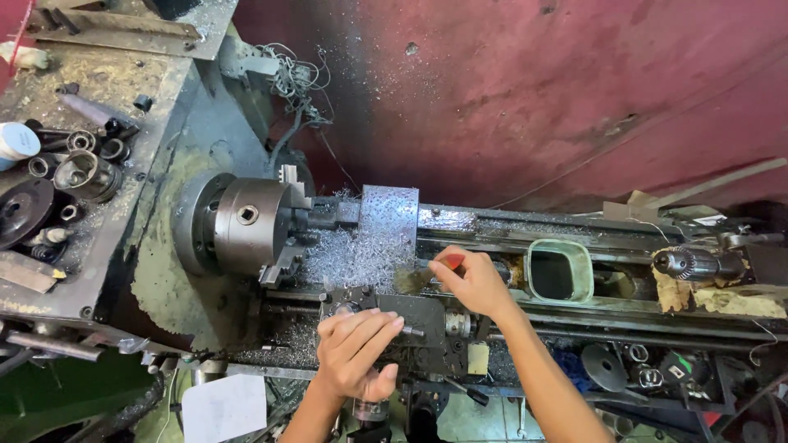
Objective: Cleaning metal shavings from a lathe using a brush
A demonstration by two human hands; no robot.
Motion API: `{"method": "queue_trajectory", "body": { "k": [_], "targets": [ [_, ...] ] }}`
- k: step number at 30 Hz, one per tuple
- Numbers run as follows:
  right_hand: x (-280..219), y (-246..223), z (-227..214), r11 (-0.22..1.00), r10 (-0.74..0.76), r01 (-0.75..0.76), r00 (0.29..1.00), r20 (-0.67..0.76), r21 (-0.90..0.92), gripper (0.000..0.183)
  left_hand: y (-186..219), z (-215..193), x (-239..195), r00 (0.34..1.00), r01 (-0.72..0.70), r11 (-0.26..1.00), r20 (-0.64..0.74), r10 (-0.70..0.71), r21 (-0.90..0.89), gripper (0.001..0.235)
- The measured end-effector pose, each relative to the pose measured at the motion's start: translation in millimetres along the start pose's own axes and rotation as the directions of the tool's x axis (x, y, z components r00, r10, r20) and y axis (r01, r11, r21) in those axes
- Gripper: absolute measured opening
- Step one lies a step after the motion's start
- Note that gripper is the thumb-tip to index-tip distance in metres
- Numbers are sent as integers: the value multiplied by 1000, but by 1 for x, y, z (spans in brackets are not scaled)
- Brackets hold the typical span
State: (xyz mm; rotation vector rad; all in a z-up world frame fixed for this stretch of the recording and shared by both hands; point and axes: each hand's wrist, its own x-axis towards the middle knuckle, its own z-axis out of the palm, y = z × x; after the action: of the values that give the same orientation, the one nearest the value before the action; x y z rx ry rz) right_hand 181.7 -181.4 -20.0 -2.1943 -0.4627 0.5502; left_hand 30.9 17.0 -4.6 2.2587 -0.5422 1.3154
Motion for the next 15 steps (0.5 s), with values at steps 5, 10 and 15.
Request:
{"method": "queue_trajectory", "body": {
  "k": [5,10,15],
  "targets": [
    [8,14,-13,997,-20,13,995,-97,-71,33,0,1,-2,1000,9,1000,2,-9,2,52],
    [8,25,-21,998,-27,8,947,-319,-60,32,0,1,-2,1000,3,1000,-18,-3,-1,50],
    [6,4,-9,999,-6,11,987,-158,34,27,0,1,1,1000,-7,1000,-7,7,4,49]
  ]
}}
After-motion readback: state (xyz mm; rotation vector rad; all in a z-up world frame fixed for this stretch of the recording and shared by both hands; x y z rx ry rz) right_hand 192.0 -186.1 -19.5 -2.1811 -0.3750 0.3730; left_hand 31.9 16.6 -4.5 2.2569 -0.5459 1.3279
